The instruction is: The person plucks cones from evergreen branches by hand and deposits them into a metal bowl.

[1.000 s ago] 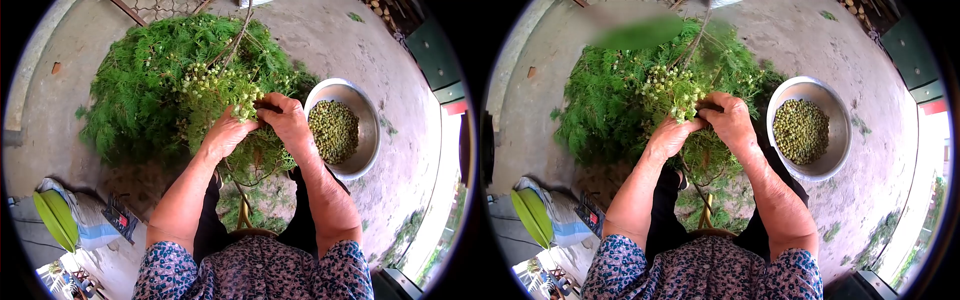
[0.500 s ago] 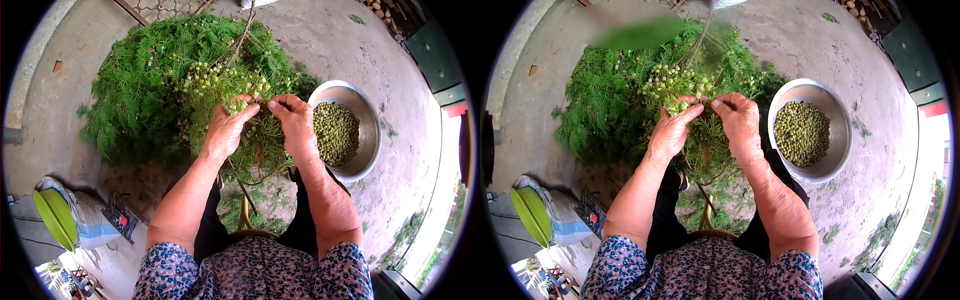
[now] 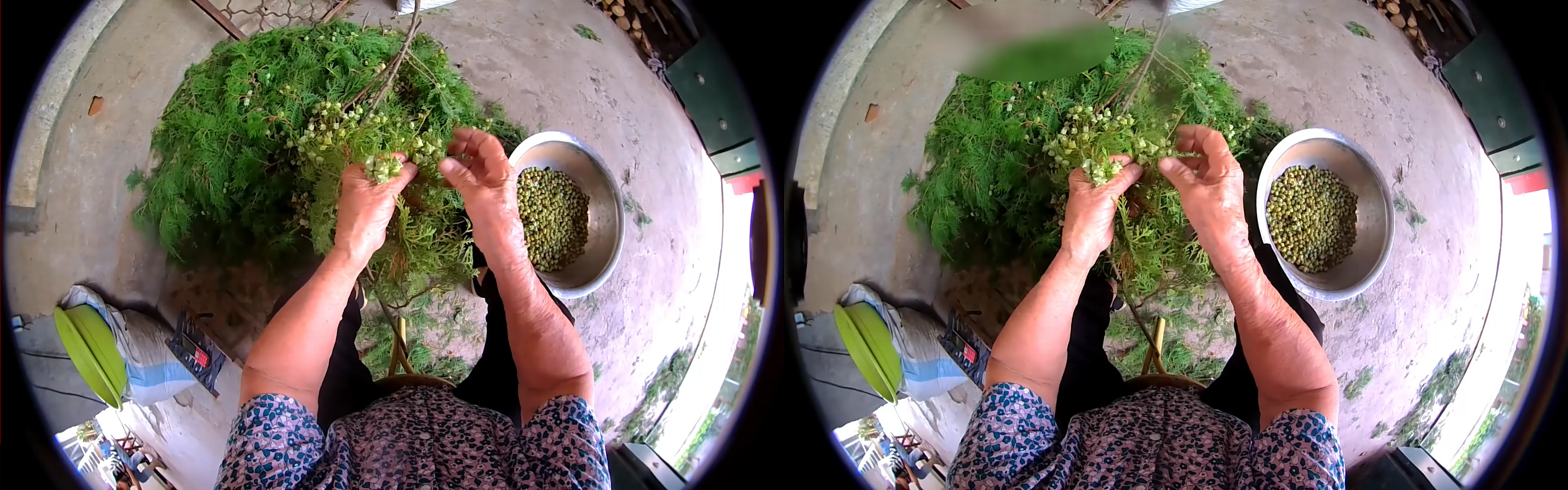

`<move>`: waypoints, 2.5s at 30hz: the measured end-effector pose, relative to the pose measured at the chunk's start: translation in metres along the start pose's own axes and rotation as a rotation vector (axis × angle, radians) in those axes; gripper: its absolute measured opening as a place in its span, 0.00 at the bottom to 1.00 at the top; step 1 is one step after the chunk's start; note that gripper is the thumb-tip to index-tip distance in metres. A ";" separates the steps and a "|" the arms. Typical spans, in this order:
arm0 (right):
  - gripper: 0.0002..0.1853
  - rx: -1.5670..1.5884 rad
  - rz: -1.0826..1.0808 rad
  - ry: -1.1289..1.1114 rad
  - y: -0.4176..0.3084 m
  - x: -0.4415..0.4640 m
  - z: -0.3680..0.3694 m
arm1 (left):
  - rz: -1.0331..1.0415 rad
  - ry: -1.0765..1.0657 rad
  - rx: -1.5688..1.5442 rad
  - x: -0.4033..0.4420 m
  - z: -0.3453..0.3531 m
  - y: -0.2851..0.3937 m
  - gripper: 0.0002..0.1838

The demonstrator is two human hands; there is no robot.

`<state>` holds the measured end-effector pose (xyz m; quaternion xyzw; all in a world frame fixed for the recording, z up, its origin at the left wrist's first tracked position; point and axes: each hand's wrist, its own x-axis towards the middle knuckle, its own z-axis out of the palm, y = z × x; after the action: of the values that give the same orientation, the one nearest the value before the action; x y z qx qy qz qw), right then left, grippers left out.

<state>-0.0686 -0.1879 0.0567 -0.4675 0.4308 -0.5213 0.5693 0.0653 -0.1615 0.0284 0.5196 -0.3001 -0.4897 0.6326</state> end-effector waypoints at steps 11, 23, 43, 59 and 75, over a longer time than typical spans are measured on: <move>0.07 -0.539 -0.321 -0.107 0.003 0.007 -0.003 | 0.119 -0.235 0.442 -0.008 -0.003 0.006 0.10; 0.14 0.016 0.318 -0.116 0.010 0.010 -0.010 | 0.005 -0.309 0.220 -0.012 -0.001 0.011 0.10; 0.12 -0.623 -0.188 -0.281 -0.006 0.011 -0.008 | -0.028 -0.230 0.251 -0.005 -0.006 0.011 0.08; 0.06 -0.063 0.263 -0.227 -0.004 0.002 -0.004 | -0.023 -0.219 0.203 -0.009 0.004 0.019 0.08; 0.07 0.225 0.449 -0.173 0.001 0.006 -0.001 | -0.146 -0.275 0.090 -0.009 0.000 0.030 0.06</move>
<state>-0.0683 -0.1941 0.0556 -0.3371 0.4126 -0.3847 0.7538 0.0711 -0.1541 0.0577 0.4960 -0.3668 -0.5870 0.5243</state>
